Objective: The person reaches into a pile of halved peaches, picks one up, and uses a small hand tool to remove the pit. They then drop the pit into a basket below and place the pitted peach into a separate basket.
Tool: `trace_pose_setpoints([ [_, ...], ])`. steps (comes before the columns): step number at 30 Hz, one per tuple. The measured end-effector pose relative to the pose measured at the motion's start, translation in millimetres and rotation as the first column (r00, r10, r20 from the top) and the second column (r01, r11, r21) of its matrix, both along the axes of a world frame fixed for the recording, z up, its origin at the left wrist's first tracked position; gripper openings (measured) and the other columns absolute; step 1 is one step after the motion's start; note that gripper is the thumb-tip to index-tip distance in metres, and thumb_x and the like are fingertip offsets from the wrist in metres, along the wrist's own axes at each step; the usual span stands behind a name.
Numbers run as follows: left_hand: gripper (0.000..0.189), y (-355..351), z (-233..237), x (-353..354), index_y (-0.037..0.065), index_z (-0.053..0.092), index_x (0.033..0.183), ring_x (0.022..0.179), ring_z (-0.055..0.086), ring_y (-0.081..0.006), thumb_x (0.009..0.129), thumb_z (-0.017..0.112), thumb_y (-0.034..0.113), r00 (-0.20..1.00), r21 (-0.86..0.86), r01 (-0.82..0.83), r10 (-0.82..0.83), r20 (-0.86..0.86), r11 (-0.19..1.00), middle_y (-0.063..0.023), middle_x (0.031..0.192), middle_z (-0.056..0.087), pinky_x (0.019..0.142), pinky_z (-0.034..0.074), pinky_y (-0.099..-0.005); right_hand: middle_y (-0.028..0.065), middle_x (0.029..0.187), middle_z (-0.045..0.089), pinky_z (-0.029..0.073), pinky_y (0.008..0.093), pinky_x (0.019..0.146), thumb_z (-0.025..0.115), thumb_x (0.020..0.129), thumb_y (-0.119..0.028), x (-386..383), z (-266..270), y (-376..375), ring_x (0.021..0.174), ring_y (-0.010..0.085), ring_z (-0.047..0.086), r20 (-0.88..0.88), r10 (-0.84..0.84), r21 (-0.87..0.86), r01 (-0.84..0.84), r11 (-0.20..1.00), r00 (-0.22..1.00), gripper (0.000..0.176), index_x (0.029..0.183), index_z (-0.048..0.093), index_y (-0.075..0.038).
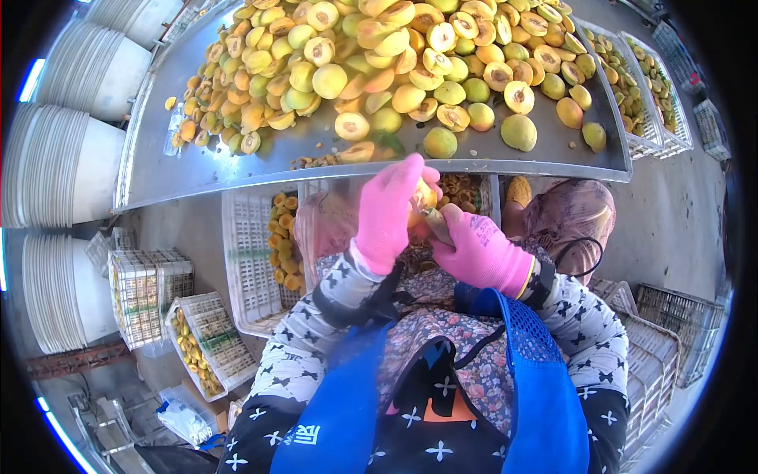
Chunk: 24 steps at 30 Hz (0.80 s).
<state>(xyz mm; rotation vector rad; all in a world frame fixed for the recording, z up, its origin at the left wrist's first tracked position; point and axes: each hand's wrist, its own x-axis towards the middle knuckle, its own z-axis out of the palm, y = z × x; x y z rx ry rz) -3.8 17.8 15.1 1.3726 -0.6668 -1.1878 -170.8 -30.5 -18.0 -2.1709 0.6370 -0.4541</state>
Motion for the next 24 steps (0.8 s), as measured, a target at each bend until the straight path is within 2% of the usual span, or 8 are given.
trace_pose_setpoints([
  [2, 0.04, -6, -7, -12, -0.005, 0.067, 0.1, 0.076, 0.067, -0.0164, 0.103, 0.053, 0.032, 0.973, -0.069, -0.215, 0.207, -0.099, 0.974, -0.0121, 0.088, 0.069, 0.066, 0.054, -0.0277, 0.0183, 0.076, 0.061, 0.048, 0.0467, 0.058, 0.068, 0.087, -0.012, 9, -18, 12, 0.066, 0.0434, 0.061, 0.276, -0.062, 0.016, 0.06, 0.998, 0.959, 0.023, 0.098, 0.051, -0.001],
  [5, 0.045, -7, -19, -2, -0.005, 0.067, 0.1, 0.072, 0.067, -0.0169, 0.103, 0.052, 0.038, 0.994, -0.136, -0.101, 0.094, -0.055, 0.986, -0.0119, 0.08, 0.069, 0.067, 0.054, -0.0275, 0.025, 0.086, 0.065, 0.052, 0.0495, 0.069, 0.066, 0.083, -0.018, 4, 13, 7, 0.082, 0.0438, 0.065, 0.027, 0.009, 0.624, -0.024, 0.781, 1.0, 0.04, 0.113, 0.051, 0.003],
  [8, 0.049, -12, -15, -7, -0.005, 0.068, 0.098, 0.069, 0.066, -0.0174, 0.103, 0.051, 0.041, 0.991, -0.04, -0.131, 0.133, 0.035, 0.991, -0.0119, 0.079, 0.069, 0.066, 0.054, -0.0276, 0.0179, 0.075, 0.061, 0.048, 0.0447, 0.058, 0.064, 0.091, -0.013, 7, -27, 16, 0.065, 0.0426, 0.06, 0.205, -0.072, 0.067, 0.06, 0.996, 0.976, 0.015, 0.094, 0.054, -0.003],
  [12, 0.052, -14, -12, 5, -0.001, 0.067, 0.091, 0.066, 0.065, -0.0164, 0.097, 0.058, 0.049, 0.963, 0.231, 0.154, -0.093, -0.252, 0.961, -0.0091, 0.077, 0.067, 0.06, 0.051, -0.027, 0.0146, 0.065, 0.061, 0.047, 0.0369, 0.052, 0.063, 0.09, -0.014, -1, -22, 9, 0.054, 0.0346, 0.059, 0.148, -0.024, 0.174, -0.003, 0.985, 0.989, 0.014, 0.087, 0.055, -0.002],
  [13, 0.052, -15, -10, 3, -0.001, 0.067, 0.09, 0.066, 0.065, -0.0164, 0.098, 0.057, 0.049, 0.969, 0.171, 0.132, -0.09, -0.23, 0.976, -0.0093, 0.076, 0.067, 0.06, 0.051, -0.027, 0.0128, 0.064, 0.06, 0.046, 0.0356, 0.05, 0.062, 0.089, -0.015, -2, -10, 5, 0.052, 0.0309, 0.058, 0.126, 0.01, 0.502, -0.073, 0.862, 0.992, 0.015, 0.09, 0.055, -0.001],
  [15, 0.053, -15, -9, -1, -0.002, 0.067, 0.09, 0.066, 0.065, -0.0162, 0.098, 0.056, 0.05, 0.98, 0.052, 0.083, -0.072, -0.183, 0.995, -0.0097, 0.076, 0.067, 0.06, 0.051, -0.0269, 0.009, 0.061, 0.058, 0.044, 0.0329, 0.046, 0.062, 0.088, -0.017, -6, 19, -5, 0.048, 0.0234, 0.057, 0.121, 0.095, 0.939, -0.145, 0.312, 0.988, 0.021, 0.094, 0.057, 0.002],
  [21, 0.057, -22, -20, 5, -0.002, 0.067, 0.09, 0.063, 0.063, -0.0156, 0.1, 0.05, 0.052, 0.97, -0.032, 0.171, -0.174, -0.167, 0.985, -0.0112, 0.074, 0.067, 0.058, 0.05, -0.0265, 0.0037, 0.059, 0.055, 0.037, 0.0247, 0.04, 0.063, 0.084, -0.007, -6, 3, -6, 0.043, 0.0117, 0.05, 0.355, -0.034, 0.915, -0.355, -0.191, 0.934, 0.011, 0.088, 0.057, 0.002],
  [24, 0.058, -15, -19, 16, 0.0, 0.066, 0.093, 0.054, 0.06, -0.0156, 0.101, 0.044, 0.053, 0.895, 0.075, 0.184, -0.136, -0.424, 0.98, -0.0114, 0.075, 0.068, 0.049, 0.047, -0.0264, 0.0022, 0.062, 0.055, 0.038, 0.024, 0.041, 0.064, 0.084, -0.008, 3, 14, 5, 0.046, 0.0095, 0.049, 0.272, 0.218, 0.962, -0.27, -0.037, 0.937, 0.012, 0.089, 0.059, 0.001],
])
